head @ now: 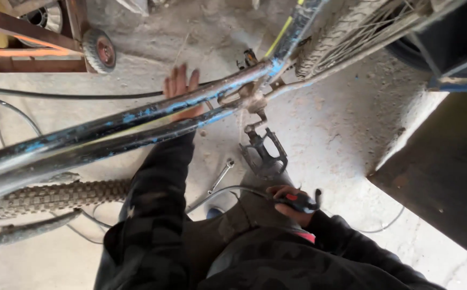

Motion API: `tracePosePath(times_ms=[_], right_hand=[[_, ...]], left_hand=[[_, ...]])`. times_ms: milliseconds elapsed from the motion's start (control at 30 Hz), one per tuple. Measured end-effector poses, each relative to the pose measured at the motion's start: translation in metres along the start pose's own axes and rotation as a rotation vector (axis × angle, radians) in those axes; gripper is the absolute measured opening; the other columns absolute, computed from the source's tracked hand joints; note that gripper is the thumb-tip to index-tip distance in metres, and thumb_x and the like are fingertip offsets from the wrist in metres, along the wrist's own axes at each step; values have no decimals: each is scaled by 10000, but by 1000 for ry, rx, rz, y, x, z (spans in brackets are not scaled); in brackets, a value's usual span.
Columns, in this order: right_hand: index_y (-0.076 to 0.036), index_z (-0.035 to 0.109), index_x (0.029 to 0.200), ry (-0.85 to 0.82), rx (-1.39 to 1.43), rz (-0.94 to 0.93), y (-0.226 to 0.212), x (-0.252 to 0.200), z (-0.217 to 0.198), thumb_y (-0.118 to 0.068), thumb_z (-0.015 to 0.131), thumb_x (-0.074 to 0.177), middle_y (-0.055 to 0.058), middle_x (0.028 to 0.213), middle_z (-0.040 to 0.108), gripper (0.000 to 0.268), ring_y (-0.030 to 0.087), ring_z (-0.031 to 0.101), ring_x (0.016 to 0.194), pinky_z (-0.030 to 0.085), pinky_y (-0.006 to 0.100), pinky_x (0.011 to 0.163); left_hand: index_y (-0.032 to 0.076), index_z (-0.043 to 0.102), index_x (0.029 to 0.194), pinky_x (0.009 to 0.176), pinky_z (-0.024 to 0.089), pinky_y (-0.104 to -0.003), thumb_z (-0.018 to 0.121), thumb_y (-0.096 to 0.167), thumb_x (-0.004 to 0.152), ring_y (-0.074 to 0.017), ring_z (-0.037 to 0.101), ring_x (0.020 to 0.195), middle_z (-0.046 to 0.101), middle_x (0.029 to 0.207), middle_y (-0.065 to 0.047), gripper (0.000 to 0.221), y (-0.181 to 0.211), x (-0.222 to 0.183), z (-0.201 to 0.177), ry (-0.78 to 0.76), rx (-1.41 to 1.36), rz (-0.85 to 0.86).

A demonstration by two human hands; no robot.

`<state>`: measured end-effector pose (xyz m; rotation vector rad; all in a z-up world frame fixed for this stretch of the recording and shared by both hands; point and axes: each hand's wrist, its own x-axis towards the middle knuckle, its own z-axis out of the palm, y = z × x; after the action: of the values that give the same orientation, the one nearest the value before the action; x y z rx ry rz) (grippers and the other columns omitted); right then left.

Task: Welding a metal component onto a bicycle frame near the pedal assembly.

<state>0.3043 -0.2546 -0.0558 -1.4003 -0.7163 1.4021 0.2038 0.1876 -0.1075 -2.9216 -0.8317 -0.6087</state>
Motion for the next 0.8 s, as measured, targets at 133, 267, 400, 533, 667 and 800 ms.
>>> tracePosePath(times_ms=[133, 267, 400, 533, 667, 800], right_hand=[[-5, 618, 1363, 134, 24, 35, 3, 16, -17, -165, 694, 969, 171, 1310, 693, 432, 296, 616, 1258, 488, 438, 1076], [28, 465, 1490, 226, 569, -93, -74, 66, -21, -324, 683, 972, 223, 1325, 678, 663, 334, 659, 1230, 559, 460, 980], [88, 464, 1501, 234, 577, -130, -35, 63, -29, -205, 731, 1005, 241, 1274, 662, 635, 340, 662, 1143, 557, 487, 956], [58, 455, 1429, 299, 490, -85, -71, 61, -22, -167, 729, 967, 206, 1299, 640, 582, 306, 641, 1189, 537, 469, 1000], [41, 488, 1393, 248, 435, -101, -77, 57, -23, -166, 714, 970, 192, 1291, 656, 522, 305, 660, 1150, 542, 462, 985], [64, 497, 1398, 301, 386, -73, -69, 51, -30, -171, 715, 970, 189, 1261, 668, 535, 298, 659, 1137, 535, 456, 979]], left_hand=[[134, 678, 1205, 1019, 474, -528, 616, 421, 940, -353, 650, 1126, 689, 1157, -157, 395, 2, 23, 47, -240, -103, -39], [174, 748, 954, 766, 527, -511, 645, 474, 929, -336, 699, 816, 704, 856, -102, 319, 6, 43, 61, -576, -231, -140], [174, 768, 894, 609, 524, -508, 670, 493, 912, -348, 691, 713, 705, 813, -76, 335, 8, 51, 42, -337, -392, -132], [185, 769, 902, 625, 530, -510, 664, 469, 921, -348, 695, 734, 713, 832, -68, 304, 16, 59, 62, -310, -524, -116], [197, 775, 914, 657, 538, -534, 667, 404, 874, -377, 693, 788, 727, 868, -116, 237, 23, 54, 104, -633, -494, -86], [181, 782, 939, 712, 542, -546, 667, 398, 862, -409, 685, 841, 734, 913, -152, 257, 27, 94, 93, -642, -598, -35]])
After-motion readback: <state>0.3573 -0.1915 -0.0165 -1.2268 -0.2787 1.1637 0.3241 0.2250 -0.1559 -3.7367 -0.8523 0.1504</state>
